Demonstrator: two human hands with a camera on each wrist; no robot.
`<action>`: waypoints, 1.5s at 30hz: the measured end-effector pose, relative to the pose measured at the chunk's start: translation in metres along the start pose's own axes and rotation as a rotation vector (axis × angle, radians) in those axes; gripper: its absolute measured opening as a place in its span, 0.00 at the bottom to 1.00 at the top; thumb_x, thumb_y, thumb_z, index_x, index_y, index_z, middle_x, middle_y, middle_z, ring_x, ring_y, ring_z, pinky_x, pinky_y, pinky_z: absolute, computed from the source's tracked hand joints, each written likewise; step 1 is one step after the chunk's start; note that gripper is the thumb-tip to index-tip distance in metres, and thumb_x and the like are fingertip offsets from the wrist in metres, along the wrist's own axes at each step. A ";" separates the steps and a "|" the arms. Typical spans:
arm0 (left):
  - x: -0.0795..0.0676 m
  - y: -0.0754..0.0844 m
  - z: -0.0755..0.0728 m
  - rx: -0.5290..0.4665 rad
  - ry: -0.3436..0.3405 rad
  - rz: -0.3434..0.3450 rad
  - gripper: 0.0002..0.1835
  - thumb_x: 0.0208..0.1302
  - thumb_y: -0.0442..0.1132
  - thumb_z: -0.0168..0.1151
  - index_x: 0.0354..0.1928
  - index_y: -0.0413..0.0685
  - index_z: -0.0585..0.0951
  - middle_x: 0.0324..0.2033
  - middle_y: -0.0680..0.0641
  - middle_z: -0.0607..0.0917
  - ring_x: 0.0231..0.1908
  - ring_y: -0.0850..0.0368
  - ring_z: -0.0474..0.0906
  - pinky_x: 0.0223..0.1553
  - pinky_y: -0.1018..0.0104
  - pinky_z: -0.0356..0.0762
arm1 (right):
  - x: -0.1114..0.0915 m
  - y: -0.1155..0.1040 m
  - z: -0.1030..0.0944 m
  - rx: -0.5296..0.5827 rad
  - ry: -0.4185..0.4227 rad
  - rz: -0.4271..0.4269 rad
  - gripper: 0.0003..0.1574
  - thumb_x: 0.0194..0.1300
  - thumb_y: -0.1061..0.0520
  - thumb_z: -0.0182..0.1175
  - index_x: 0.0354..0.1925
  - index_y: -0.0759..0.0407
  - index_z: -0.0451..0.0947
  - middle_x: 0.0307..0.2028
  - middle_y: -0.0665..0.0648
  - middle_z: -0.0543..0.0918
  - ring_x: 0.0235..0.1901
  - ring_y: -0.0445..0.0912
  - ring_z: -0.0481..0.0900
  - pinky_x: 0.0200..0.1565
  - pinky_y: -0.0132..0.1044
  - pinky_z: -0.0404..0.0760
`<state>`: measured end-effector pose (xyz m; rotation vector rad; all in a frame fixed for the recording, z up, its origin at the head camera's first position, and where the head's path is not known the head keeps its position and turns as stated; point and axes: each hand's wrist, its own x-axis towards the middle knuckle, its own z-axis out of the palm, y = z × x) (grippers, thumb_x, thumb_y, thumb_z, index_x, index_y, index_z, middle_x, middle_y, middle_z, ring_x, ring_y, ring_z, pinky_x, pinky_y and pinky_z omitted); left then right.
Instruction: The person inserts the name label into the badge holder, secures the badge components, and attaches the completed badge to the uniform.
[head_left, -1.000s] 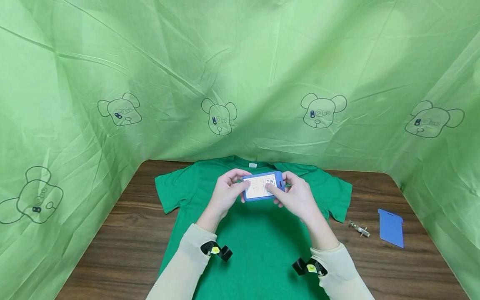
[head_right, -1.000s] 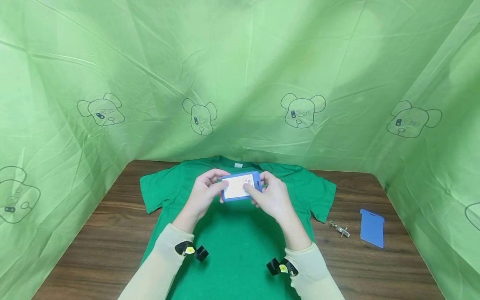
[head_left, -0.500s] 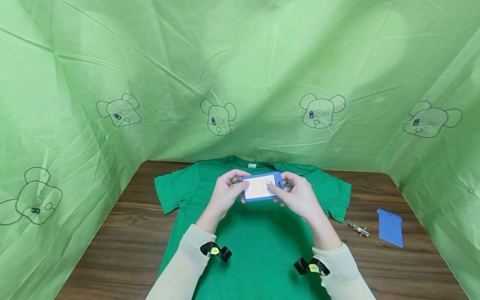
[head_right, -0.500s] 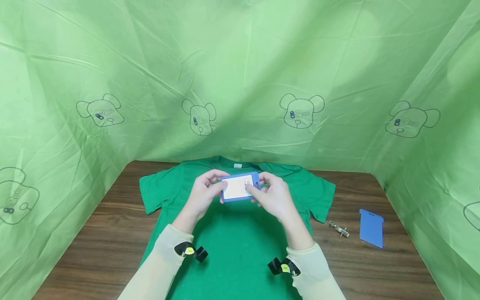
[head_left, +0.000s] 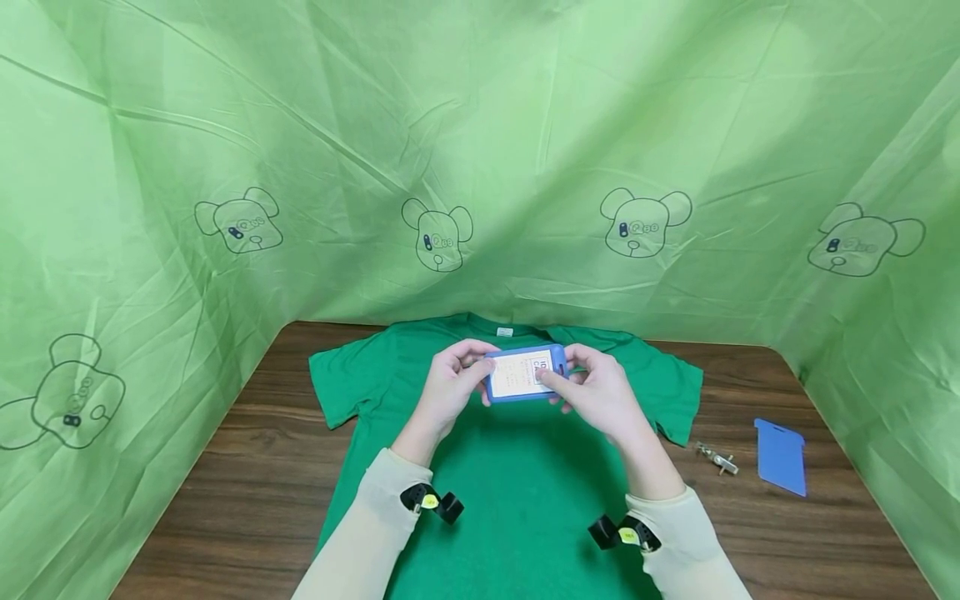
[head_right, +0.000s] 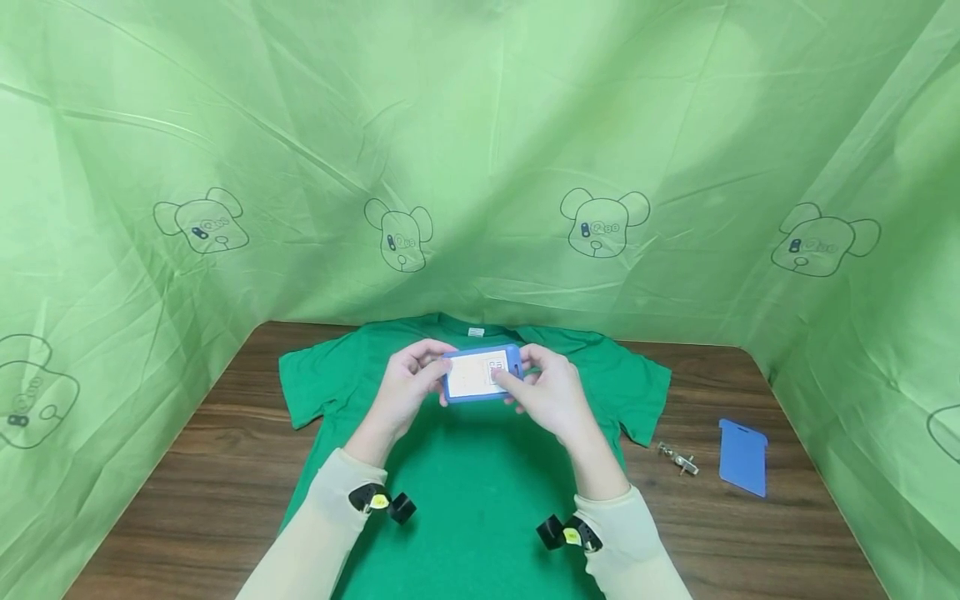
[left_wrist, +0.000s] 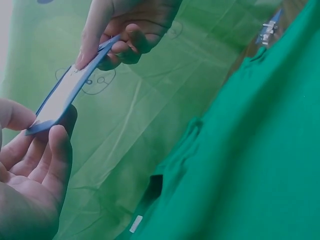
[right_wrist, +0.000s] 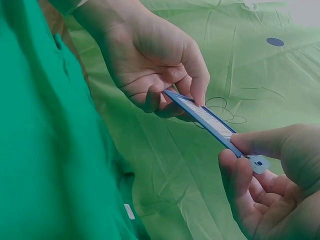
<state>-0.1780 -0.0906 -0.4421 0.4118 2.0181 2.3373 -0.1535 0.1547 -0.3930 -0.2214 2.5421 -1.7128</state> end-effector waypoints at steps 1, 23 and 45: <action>0.000 0.000 0.000 -0.002 0.000 0.000 0.10 0.76 0.31 0.64 0.54 0.34 0.86 0.40 0.39 0.91 0.28 0.52 0.83 0.24 0.66 0.81 | 0.000 0.000 -0.001 0.000 0.001 0.002 0.17 0.74 0.53 0.74 0.46 0.65 0.81 0.35 0.61 0.91 0.28 0.57 0.90 0.30 0.42 0.89; 0.002 -0.005 -0.002 -0.011 0.000 0.008 0.09 0.74 0.31 0.67 0.50 0.32 0.87 0.37 0.43 0.91 0.27 0.53 0.82 0.24 0.64 0.80 | 0.003 0.004 -0.006 -0.005 -0.006 0.012 0.19 0.73 0.52 0.75 0.47 0.66 0.83 0.35 0.61 0.91 0.27 0.50 0.88 0.31 0.40 0.89; 0.002 -0.008 -0.002 -0.015 0.007 -0.015 0.08 0.74 0.31 0.67 0.49 0.34 0.87 0.37 0.42 0.92 0.26 0.54 0.82 0.23 0.66 0.80 | 0.002 0.003 -0.007 -0.012 -0.032 0.016 0.20 0.74 0.51 0.74 0.50 0.66 0.83 0.37 0.60 0.91 0.29 0.52 0.89 0.33 0.45 0.90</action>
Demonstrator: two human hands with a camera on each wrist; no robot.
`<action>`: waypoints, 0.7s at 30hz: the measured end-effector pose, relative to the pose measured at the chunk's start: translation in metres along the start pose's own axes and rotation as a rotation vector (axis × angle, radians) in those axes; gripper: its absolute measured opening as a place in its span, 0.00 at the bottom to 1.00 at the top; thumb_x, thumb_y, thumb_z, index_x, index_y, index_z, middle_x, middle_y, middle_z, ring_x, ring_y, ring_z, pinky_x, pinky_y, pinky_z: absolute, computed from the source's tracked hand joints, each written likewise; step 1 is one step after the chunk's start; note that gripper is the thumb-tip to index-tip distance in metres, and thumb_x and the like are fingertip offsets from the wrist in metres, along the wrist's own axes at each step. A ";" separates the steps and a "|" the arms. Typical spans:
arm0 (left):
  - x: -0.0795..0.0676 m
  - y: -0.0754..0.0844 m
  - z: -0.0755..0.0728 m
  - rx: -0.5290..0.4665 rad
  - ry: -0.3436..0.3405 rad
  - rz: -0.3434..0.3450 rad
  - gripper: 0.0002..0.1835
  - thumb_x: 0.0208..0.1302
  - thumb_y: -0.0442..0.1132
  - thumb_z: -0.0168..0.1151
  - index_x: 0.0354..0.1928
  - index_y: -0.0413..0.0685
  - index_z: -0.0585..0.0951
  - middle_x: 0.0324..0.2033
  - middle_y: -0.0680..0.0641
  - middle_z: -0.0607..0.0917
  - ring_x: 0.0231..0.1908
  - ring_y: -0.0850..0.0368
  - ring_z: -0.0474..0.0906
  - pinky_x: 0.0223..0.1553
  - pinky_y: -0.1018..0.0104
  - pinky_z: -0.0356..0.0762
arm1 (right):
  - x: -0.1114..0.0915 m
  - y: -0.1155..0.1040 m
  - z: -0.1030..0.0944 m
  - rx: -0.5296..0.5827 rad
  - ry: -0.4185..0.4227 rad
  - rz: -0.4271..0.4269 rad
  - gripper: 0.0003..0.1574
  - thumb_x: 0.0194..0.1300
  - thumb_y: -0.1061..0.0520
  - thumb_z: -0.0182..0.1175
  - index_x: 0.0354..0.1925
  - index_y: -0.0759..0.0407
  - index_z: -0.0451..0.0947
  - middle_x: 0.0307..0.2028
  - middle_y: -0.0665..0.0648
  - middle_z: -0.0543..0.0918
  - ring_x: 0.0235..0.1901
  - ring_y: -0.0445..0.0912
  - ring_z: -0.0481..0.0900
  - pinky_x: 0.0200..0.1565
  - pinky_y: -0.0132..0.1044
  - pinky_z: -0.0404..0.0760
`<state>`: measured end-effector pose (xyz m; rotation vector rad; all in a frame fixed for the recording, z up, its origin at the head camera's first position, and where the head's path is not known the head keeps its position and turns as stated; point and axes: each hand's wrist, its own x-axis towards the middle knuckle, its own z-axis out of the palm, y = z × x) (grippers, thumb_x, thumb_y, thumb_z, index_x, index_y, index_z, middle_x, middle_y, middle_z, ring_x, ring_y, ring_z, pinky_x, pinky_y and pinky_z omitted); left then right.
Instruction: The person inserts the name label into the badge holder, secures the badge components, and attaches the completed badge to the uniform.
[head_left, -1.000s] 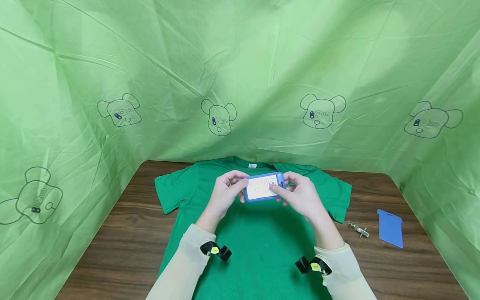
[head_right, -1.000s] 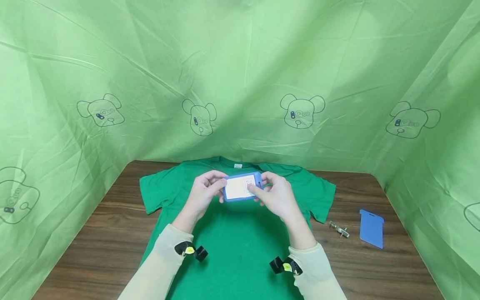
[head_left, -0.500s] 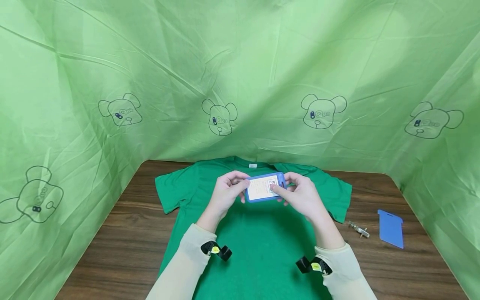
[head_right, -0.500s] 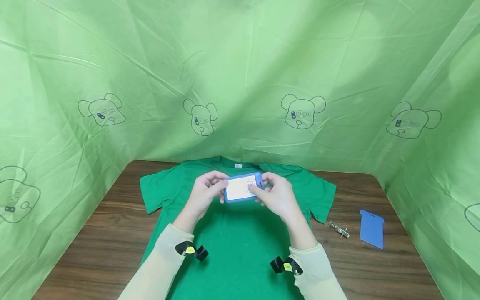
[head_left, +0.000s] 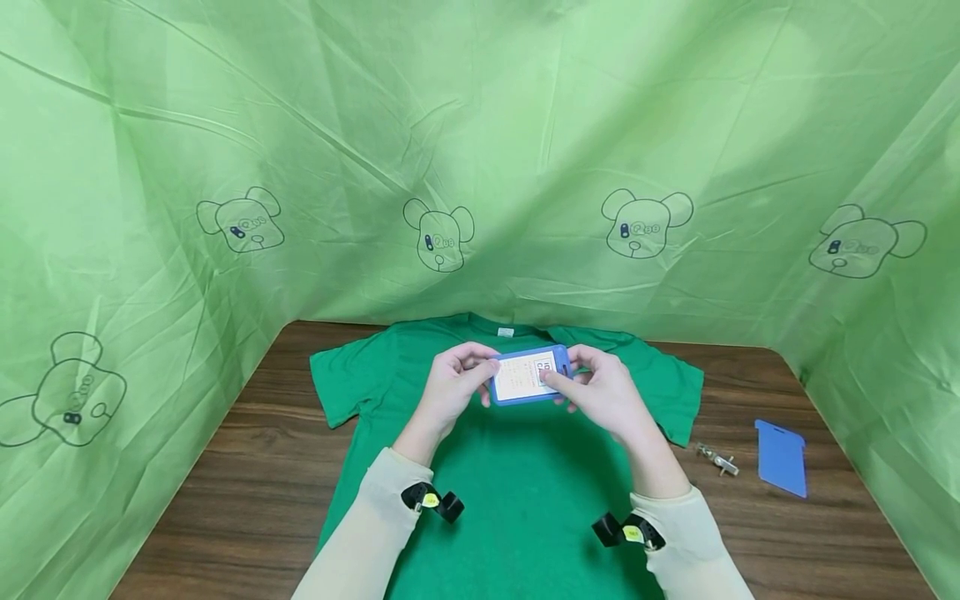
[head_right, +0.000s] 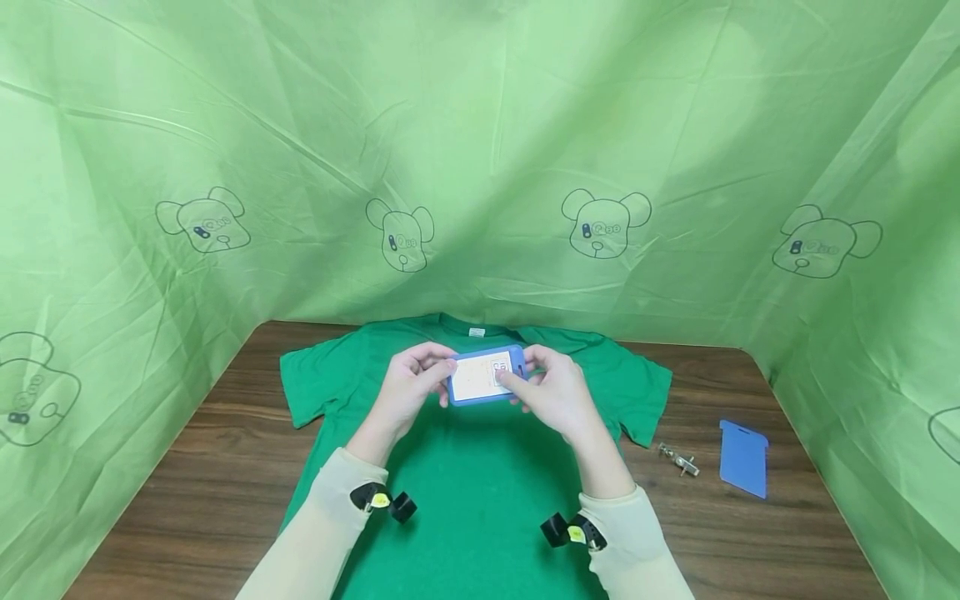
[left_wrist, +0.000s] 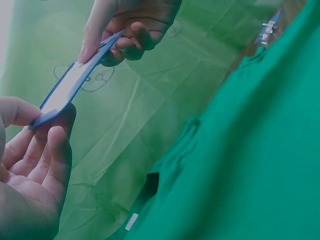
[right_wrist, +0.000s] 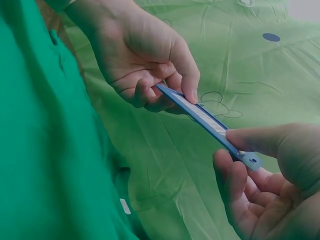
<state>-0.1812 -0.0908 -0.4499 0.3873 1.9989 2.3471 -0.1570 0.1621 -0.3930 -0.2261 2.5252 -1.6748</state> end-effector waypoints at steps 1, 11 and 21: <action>0.000 0.000 0.000 -0.001 0.001 0.001 0.08 0.74 0.31 0.67 0.49 0.34 0.87 0.37 0.42 0.92 0.26 0.54 0.82 0.23 0.65 0.80 | 0.000 0.000 0.000 0.001 -0.002 0.002 0.21 0.74 0.50 0.74 0.50 0.65 0.83 0.37 0.60 0.91 0.29 0.50 0.89 0.33 0.44 0.90; 0.001 -0.002 -0.002 -0.006 0.017 -0.023 0.08 0.74 0.31 0.67 0.50 0.33 0.87 0.37 0.41 0.92 0.25 0.54 0.83 0.23 0.64 0.81 | -0.002 -0.003 -0.009 0.006 0.000 0.009 0.24 0.73 0.48 0.76 0.53 0.65 0.82 0.40 0.61 0.88 0.31 0.51 0.89 0.35 0.46 0.90; 0.000 -0.001 -0.001 -0.001 0.020 -0.026 0.08 0.75 0.32 0.67 0.49 0.35 0.88 0.38 0.40 0.92 0.25 0.54 0.84 0.24 0.65 0.81 | -0.003 -0.001 -0.020 0.019 0.009 0.009 0.21 0.74 0.51 0.75 0.53 0.65 0.83 0.42 0.62 0.88 0.32 0.51 0.89 0.35 0.43 0.89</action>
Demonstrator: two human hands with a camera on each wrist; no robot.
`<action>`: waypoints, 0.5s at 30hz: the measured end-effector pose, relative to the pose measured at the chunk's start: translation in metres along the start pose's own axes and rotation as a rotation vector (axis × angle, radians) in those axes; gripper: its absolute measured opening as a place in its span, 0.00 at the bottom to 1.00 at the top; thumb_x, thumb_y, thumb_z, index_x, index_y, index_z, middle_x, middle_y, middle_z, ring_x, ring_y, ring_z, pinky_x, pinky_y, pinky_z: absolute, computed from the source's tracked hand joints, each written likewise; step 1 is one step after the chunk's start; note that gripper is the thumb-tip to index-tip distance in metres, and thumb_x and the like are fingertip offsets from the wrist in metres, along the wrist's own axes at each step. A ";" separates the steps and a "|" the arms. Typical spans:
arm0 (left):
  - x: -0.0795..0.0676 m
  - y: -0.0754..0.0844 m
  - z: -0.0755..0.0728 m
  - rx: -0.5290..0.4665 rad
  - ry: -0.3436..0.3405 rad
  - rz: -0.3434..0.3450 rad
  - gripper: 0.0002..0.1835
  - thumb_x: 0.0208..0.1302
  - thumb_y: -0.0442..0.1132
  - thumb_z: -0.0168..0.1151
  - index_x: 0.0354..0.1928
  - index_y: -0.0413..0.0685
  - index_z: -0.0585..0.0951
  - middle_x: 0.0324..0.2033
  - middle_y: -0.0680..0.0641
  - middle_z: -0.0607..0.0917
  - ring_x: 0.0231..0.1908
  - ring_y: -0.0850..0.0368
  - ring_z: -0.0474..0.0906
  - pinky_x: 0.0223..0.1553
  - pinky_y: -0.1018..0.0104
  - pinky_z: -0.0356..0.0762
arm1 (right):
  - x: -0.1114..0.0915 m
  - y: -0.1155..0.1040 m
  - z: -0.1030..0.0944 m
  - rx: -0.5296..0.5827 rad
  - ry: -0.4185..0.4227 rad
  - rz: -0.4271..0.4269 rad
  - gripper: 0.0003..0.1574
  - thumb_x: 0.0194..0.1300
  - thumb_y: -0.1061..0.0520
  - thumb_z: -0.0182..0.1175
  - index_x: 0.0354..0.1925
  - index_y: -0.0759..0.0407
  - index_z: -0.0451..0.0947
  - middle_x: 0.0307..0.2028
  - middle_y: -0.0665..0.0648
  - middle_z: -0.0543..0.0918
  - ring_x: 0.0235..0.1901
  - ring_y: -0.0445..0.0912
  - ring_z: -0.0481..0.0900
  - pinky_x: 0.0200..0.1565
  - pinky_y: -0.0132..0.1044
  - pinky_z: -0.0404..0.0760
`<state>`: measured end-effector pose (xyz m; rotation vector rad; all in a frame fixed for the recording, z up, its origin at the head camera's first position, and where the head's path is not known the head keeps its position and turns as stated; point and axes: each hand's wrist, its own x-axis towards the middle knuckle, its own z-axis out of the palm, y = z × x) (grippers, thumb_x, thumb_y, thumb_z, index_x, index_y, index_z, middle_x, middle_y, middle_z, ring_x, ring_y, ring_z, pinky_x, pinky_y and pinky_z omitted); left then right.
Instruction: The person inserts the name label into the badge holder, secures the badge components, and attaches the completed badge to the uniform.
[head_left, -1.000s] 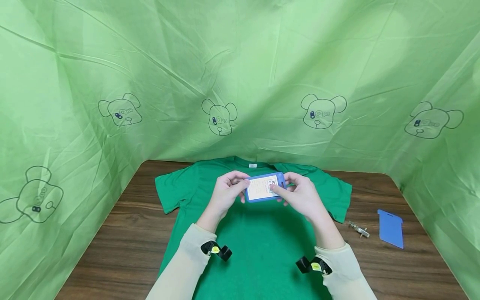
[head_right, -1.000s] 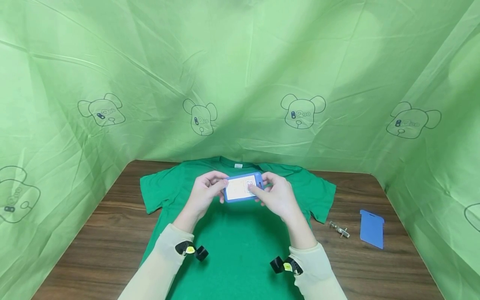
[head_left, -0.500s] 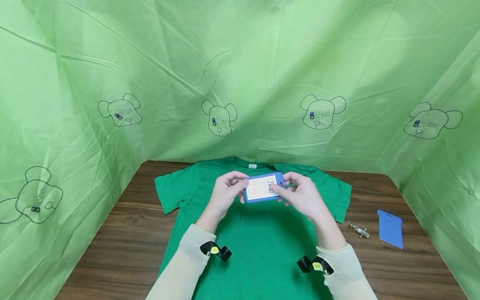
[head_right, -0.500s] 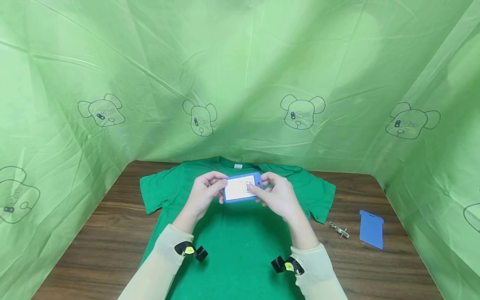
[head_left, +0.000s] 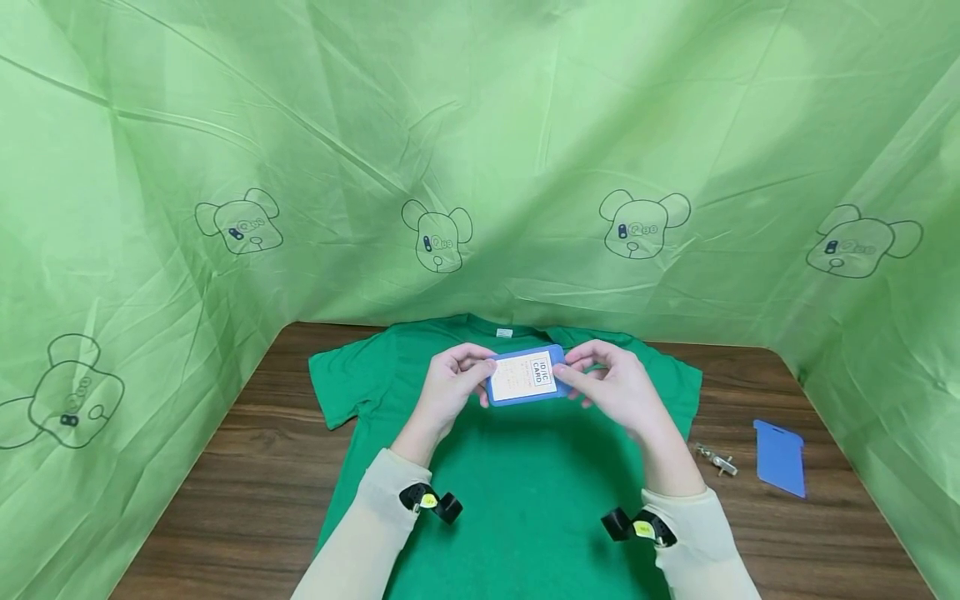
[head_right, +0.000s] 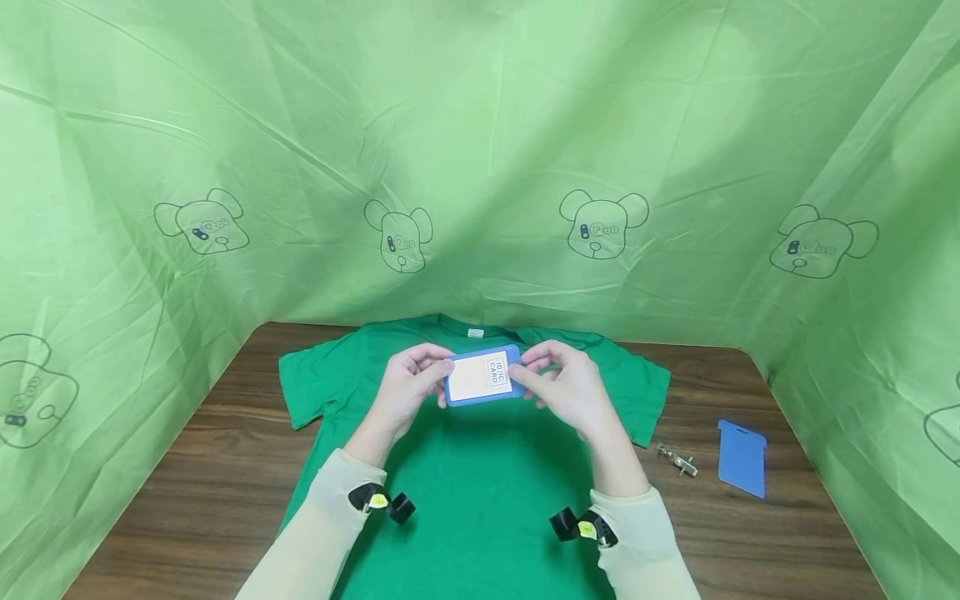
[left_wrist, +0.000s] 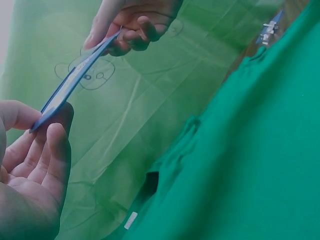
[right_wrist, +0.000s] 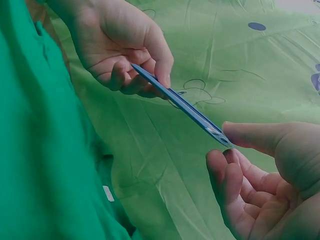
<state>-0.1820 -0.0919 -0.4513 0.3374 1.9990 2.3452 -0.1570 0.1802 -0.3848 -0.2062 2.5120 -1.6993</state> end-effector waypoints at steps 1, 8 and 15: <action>0.000 0.000 0.000 0.000 0.000 -0.002 0.08 0.75 0.32 0.67 0.49 0.35 0.88 0.38 0.40 0.92 0.25 0.54 0.84 0.24 0.65 0.81 | 0.000 0.001 -0.001 0.002 0.002 0.001 0.20 0.74 0.51 0.75 0.53 0.65 0.83 0.42 0.62 0.88 0.32 0.51 0.89 0.35 0.43 0.89; 0.000 -0.001 -0.001 -0.009 0.003 -0.007 0.08 0.76 0.32 0.67 0.49 0.35 0.88 0.37 0.40 0.92 0.25 0.55 0.84 0.24 0.64 0.81 | 0.001 0.006 -0.010 0.003 0.003 -0.007 0.23 0.74 0.48 0.74 0.53 0.65 0.83 0.43 0.62 0.88 0.33 0.52 0.90 0.36 0.43 0.89; 0.001 -0.003 -0.003 -0.008 0.003 -0.004 0.08 0.76 0.33 0.67 0.49 0.36 0.88 0.37 0.40 0.92 0.26 0.54 0.84 0.24 0.63 0.82 | -0.002 0.008 -0.021 -0.004 0.031 0.008 0.26 0.74 0.47 0.74 0.55 0.66 0.82 0.46 0.65 0.88 0.34 0.50 0.91 0.37 0.40 0.89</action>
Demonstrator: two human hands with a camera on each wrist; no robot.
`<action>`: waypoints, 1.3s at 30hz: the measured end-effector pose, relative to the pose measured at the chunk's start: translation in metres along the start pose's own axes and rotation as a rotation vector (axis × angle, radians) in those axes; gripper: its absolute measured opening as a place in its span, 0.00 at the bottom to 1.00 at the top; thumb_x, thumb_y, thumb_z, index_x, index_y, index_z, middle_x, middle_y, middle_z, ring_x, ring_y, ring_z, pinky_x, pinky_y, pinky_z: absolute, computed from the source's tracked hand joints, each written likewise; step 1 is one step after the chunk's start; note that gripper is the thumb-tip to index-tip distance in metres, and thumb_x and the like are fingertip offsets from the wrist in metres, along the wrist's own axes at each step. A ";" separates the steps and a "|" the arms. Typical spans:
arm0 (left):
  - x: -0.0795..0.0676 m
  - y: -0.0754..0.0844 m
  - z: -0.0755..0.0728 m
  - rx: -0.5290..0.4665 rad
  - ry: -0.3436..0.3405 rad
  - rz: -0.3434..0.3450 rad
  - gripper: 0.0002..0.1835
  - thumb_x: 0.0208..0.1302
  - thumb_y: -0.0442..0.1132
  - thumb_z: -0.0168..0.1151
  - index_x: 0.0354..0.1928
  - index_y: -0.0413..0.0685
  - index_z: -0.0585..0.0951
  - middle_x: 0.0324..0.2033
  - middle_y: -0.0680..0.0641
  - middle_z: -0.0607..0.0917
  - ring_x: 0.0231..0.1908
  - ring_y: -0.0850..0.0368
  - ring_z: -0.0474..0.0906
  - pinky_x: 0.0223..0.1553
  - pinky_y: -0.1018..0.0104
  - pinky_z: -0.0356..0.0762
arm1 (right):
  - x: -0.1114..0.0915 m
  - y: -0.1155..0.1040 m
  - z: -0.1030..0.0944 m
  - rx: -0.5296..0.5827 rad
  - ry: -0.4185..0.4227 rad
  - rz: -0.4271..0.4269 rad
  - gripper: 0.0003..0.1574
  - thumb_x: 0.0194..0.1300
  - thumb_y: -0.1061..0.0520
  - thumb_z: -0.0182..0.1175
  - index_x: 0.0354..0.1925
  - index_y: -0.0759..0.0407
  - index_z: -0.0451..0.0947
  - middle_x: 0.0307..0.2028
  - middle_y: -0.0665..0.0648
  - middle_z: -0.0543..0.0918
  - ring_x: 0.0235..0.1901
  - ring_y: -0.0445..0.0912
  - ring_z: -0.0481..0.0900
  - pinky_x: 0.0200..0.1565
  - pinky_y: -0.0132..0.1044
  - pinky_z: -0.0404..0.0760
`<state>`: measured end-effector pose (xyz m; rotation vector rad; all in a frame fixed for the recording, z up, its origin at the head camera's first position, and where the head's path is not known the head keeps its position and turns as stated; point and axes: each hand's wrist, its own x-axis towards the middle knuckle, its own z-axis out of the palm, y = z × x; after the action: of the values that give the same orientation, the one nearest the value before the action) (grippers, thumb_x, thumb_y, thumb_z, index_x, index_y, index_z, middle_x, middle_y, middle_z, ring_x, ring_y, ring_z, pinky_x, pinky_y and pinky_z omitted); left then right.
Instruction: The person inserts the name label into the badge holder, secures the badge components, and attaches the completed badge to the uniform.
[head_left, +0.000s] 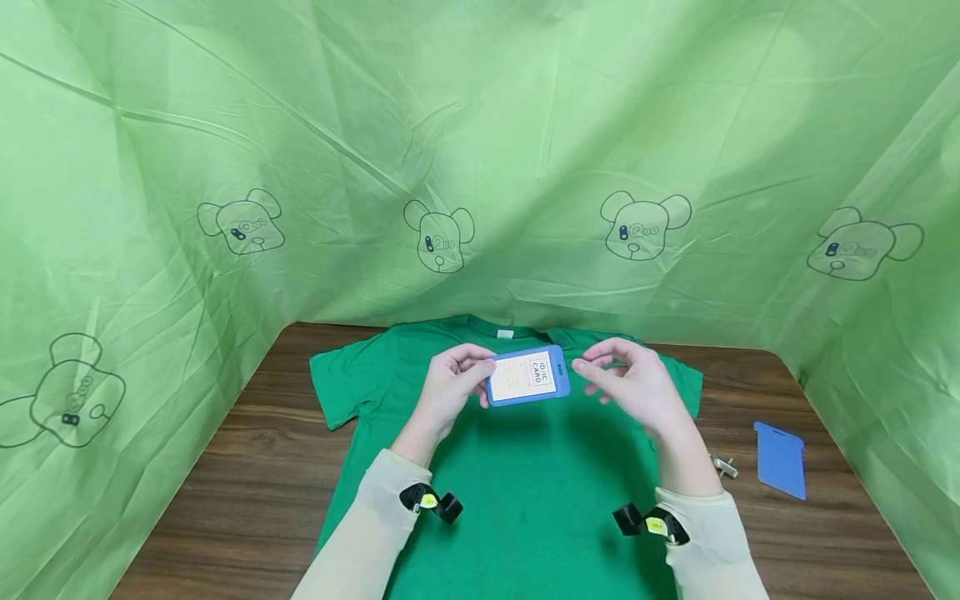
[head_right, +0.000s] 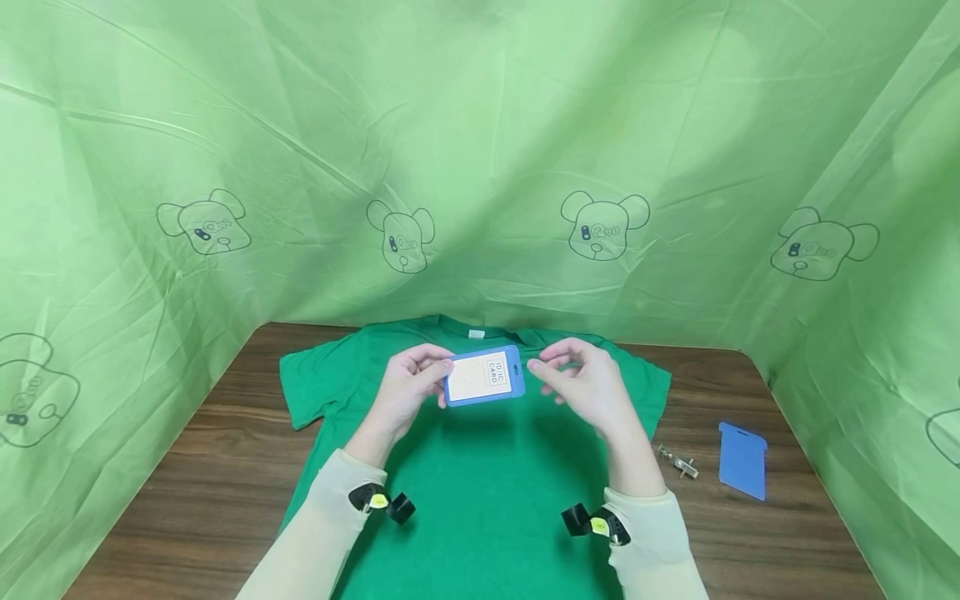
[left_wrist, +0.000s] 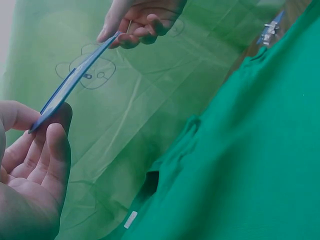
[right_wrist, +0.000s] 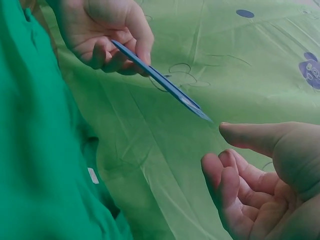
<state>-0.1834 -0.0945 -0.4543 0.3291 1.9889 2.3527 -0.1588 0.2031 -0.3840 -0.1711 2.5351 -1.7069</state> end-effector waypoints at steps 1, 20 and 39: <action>0.000 0.000 0.000 0.000 0.001 0.000 0.08 0.76 0.33 0.68 0.49 0.36 0.88 0.37 0.40 0.92 0.26 0.54 0.84 0.24 0.63 0.82 | 0.000 0.000 -0.001 0.000 0.005 0.004 0.26 0.74 0.47 0.74 0.55 0.66 0.81 0.46 0.66 0.88 0.34 0.49 0.91 0.37 0.40 0.89; -0.002 -0.001 0.000 -0.011 0.015 -0.005 0.09 0.76 0.33 0.68 0.50 0.34 0.88 0.37 0.40 0.92 0.25 0.55 0.84 0.24 0.65 0.81 | -0.019 0.015 -0.032 -0.187 0.116 -0.022 0.26 0.78 0.40 0.69 0.54 0.61 0.83 0.40 0.57 0.90 0.31 0.46 0.91 0.34 0.40 0.89; 0.000 0.003 -0.002 -0.006 0.014 0.007 0.09 0.76 0.35 0.68 0.50 0.36 0.88 0.38 0.40 0.92 0.26 0.54 0.84 0.24 0.65 0.81 | -0.050 0.113 -0.150 -0.526 0.349 0.239 0.39 0.77 0.31 0.64 0.59 0.64 0.82 0.48 0.64 0.89 0.42 0.50 0.82 0.38 0.45 0.76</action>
<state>-0.1836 -0.0965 -0.4515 0.3202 1.9901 2.3710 -0.1337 0.3894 -0.4324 0.4204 3.0501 -1.0310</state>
